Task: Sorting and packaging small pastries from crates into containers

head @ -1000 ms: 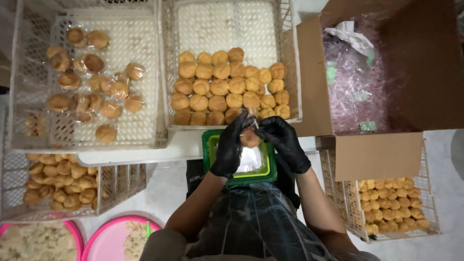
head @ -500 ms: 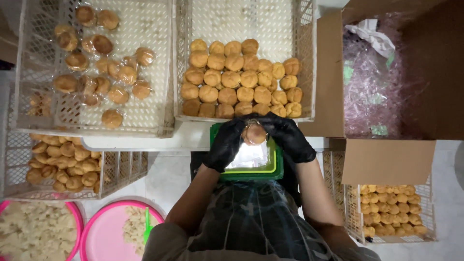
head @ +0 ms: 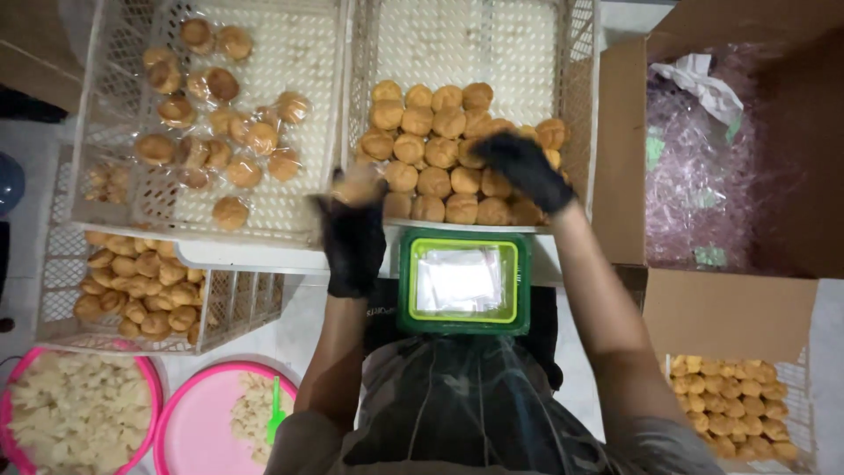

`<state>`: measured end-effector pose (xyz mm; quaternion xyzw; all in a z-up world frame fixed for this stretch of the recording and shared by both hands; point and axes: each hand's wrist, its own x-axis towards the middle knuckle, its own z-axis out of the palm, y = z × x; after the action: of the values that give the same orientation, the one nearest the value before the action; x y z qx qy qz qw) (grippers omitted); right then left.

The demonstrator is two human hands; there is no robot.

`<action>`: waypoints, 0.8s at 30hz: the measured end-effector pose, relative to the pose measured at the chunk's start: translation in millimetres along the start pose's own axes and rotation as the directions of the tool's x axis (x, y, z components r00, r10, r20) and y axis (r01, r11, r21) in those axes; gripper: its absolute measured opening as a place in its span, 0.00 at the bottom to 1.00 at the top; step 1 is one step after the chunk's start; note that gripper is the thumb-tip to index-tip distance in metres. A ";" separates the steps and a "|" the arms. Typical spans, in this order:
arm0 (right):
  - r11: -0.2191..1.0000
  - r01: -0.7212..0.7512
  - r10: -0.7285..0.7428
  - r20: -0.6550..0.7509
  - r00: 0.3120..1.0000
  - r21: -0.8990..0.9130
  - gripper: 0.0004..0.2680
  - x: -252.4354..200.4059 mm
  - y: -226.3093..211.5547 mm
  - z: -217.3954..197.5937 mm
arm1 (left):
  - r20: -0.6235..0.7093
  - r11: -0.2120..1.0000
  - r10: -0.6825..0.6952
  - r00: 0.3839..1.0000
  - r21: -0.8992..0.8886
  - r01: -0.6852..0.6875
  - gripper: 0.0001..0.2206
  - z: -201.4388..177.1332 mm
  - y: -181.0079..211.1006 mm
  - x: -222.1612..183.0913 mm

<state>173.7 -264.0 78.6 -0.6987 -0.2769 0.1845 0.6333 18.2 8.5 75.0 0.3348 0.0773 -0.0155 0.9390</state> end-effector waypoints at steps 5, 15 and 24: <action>0.722 -0.411 0.229 -0.368 0.901 -0.556 0.13 60.0 54.8 -16.3 | -0.053 0.996 0.086 0.995 0.040 -0.084 0.35 -43.7 -80.9 -12.3; 0.599 -0.492 0.364 -0.332 0.870 -0.632 0.27 57.7 0.9 6.0 | 0.484 -0.592 -0.072 0.872 0.683 -0.428 0.26 -14.8 -129.1 -48.1; 0.781 -0.531 0.387 0.412 0.825 0.329 0.25 -100.3 -28.2 37.3 | 0.620 -0.414 0.235 0.748 0.760 -0.500 0.07 -23.2 -138.3 -32.9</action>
<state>68.6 -295.7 92.3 -0.5484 -0.1475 0.5027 0.6518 -28.7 -84.8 -24.2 0.9247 -0.1669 0.2264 0.2566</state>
